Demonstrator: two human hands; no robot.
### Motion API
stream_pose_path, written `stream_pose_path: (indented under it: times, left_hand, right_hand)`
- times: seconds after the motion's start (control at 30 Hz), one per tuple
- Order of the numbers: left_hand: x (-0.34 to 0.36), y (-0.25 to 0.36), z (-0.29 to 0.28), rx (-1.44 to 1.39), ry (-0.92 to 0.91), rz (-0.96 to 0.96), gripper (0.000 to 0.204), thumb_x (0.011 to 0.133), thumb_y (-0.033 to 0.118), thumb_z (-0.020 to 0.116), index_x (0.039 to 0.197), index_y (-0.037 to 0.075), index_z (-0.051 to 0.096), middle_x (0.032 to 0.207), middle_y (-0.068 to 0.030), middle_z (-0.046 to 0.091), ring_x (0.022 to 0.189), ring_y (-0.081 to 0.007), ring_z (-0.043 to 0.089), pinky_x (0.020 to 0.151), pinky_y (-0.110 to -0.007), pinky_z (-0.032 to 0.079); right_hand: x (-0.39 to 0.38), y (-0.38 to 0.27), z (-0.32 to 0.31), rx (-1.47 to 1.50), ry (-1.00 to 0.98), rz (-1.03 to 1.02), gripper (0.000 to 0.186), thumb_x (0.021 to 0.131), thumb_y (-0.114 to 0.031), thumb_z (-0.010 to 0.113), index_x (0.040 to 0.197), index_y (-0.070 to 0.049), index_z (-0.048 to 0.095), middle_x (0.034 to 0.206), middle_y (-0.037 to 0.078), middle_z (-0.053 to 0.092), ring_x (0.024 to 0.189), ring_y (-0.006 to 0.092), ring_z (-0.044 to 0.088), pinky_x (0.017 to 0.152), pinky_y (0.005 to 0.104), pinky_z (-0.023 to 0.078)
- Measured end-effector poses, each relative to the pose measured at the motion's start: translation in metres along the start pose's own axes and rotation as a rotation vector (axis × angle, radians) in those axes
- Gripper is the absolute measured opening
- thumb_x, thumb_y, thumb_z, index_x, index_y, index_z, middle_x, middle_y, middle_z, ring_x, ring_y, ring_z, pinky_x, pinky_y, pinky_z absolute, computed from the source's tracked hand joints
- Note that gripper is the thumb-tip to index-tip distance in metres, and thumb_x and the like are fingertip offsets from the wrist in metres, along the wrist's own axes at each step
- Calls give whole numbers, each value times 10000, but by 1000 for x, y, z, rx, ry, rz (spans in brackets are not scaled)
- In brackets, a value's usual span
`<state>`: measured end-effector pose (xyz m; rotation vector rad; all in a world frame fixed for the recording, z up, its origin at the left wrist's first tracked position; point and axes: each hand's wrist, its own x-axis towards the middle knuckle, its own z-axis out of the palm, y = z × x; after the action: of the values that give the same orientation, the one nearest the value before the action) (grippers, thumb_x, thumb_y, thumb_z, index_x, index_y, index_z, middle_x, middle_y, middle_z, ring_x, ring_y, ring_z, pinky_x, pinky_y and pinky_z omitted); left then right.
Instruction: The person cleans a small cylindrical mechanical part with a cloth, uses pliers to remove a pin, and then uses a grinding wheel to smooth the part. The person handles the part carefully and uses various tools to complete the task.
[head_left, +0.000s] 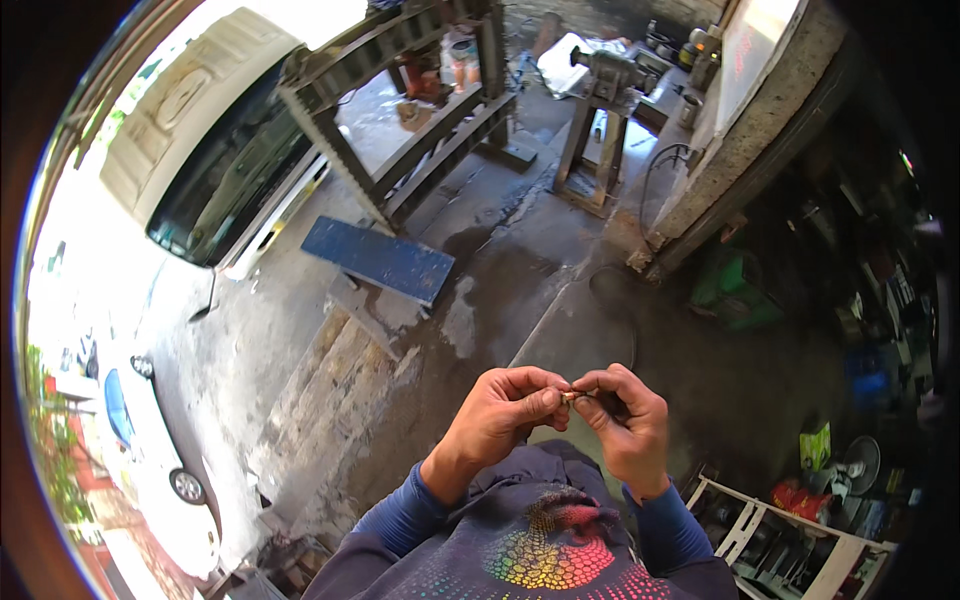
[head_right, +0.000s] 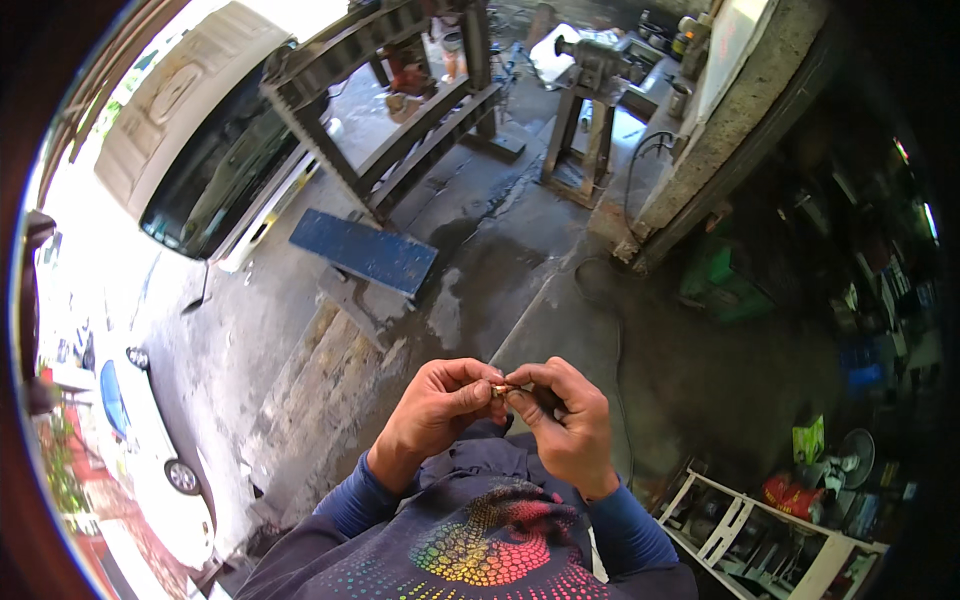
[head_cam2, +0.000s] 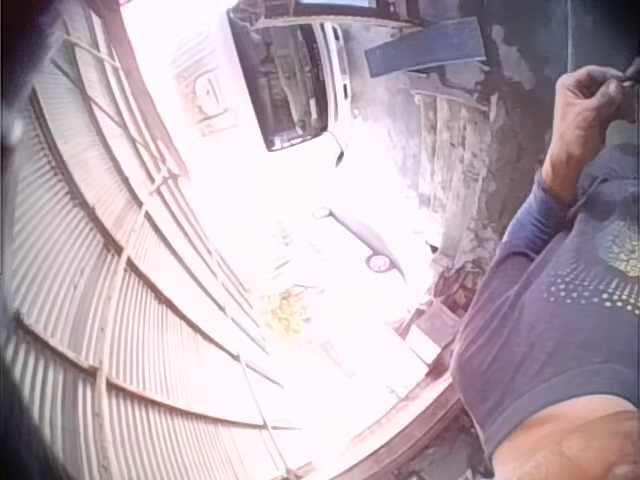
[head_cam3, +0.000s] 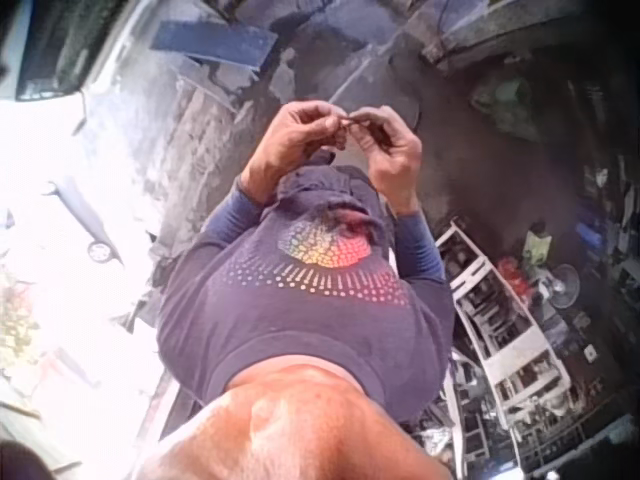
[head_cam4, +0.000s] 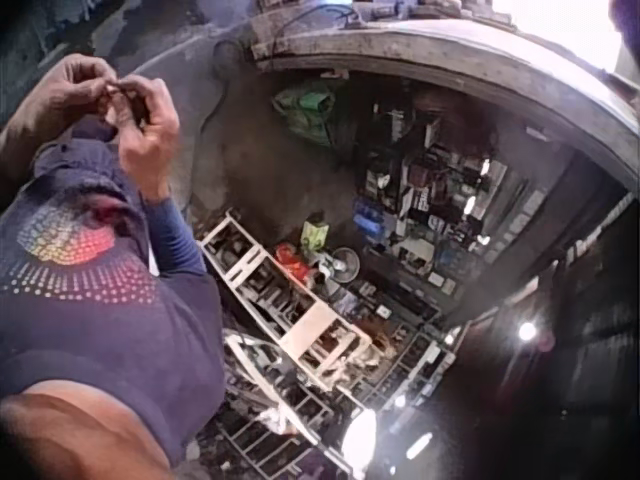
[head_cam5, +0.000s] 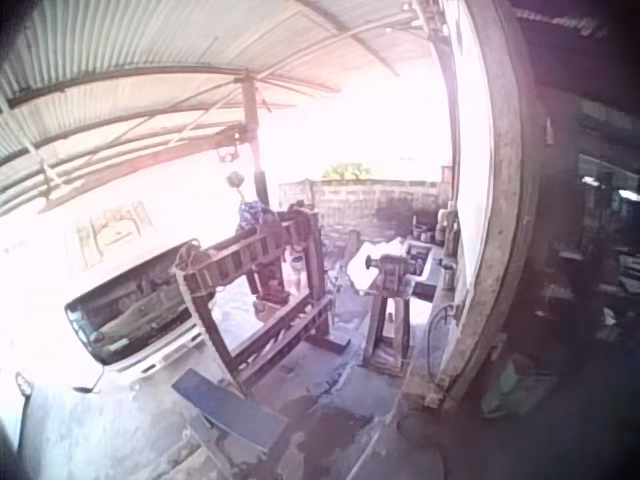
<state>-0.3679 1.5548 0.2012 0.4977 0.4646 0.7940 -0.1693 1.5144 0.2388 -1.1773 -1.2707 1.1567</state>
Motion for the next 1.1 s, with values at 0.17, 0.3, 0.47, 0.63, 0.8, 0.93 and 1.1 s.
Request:
stream_pose_path:
  times: [0.17, 0.3, 0.47, 0.63, 0.8, 0.93, 1.1]
  left_hand:
    - [102, 72, -4, 106, -18, -63, 259, 1033, 132, 691, 1212, -54, 712, 1049, -113, 764, 934, -177, 738, 872, -311, 611]
    - [177, 120, -7, 195, -36, -106, 286, 1055, 151, 662, 1236, -67, 701, 1053, -125, 769, 958, -184, 744, 886, -320, 610]
    - [271, 145, -28, 247, 38, -80, 258, 1028, 144, 697, 1188, -58, 703, 1015, -127, 753, 911, -201, 726, 839, -343, 601]
    - [373, 156, -46, 161, 88, -72, 216, 1003, 129, 730, 1151, -28, 713, 992, -119, 759, 882, -203, 733, 809, -338, 599]
    - [470, 169, -95, 9, 102, -52, 216, 1007, 106, 713, 1173, -32, 715, 1009, -137, 760, 898, -244, 743, 847, -380, 619]
    - [559, 191, -149, 77, 106, -123, 249, 1018, 116, 708, 1219, -30, 701, 1042, -130, 763, 926, -221, 747, 848, -364, 629]
    - [684, 224, -257, 102, 71, -213, 223, 1012, 104, 709, 1192, -28, 715, 1040, -129, 761, 919, -223, 747, 854, -370, 632]
  right_hand:
    - [103, 8, -17, 379, 119, 201, 147, 1000, -34, 711, 1133, 29, 704, 957, 18, 679, 749, 64, 580, 672, 218, 467]
    - [178, 27, -39, 741, 117, 282, 190, 1010, -83, 716, 1161, 32, 705, 958, 34, 706, 739, 70, 582, 652, 237, 470]
    - [273, 50, -67, 632, 109, 330, 176, 1009, -84, 719, 1142, 31, 711, 901, 6, 698, 707, 50, 558, 622, 220, 444]
    - [379, 58, -118, 80, 64, 196, 123, 987, -54, 733, 1084, 20, 730, 885, -22, 668, 723, 37, 540, 628, 209, 428]
    - [482, 103, -150, -112, -14, 80, 121, 955, -53, 758, 1063, -1, 739, 904, 14, 641, 732, 63, 532, 634, 239, 427]
    - [560, 158, -161, -201, 44, 83, 123, 961, -54, 751, 1070, 1, 736, 894, 41, 651, 763, 90, 601, 663, 251, 470]
    - [679, 269, -157, -37, 111, 106, 130, 973, -54, 742, 1083, 13, 727, 932, 68, 683, 869, 102, 685, 763, 258, 542]
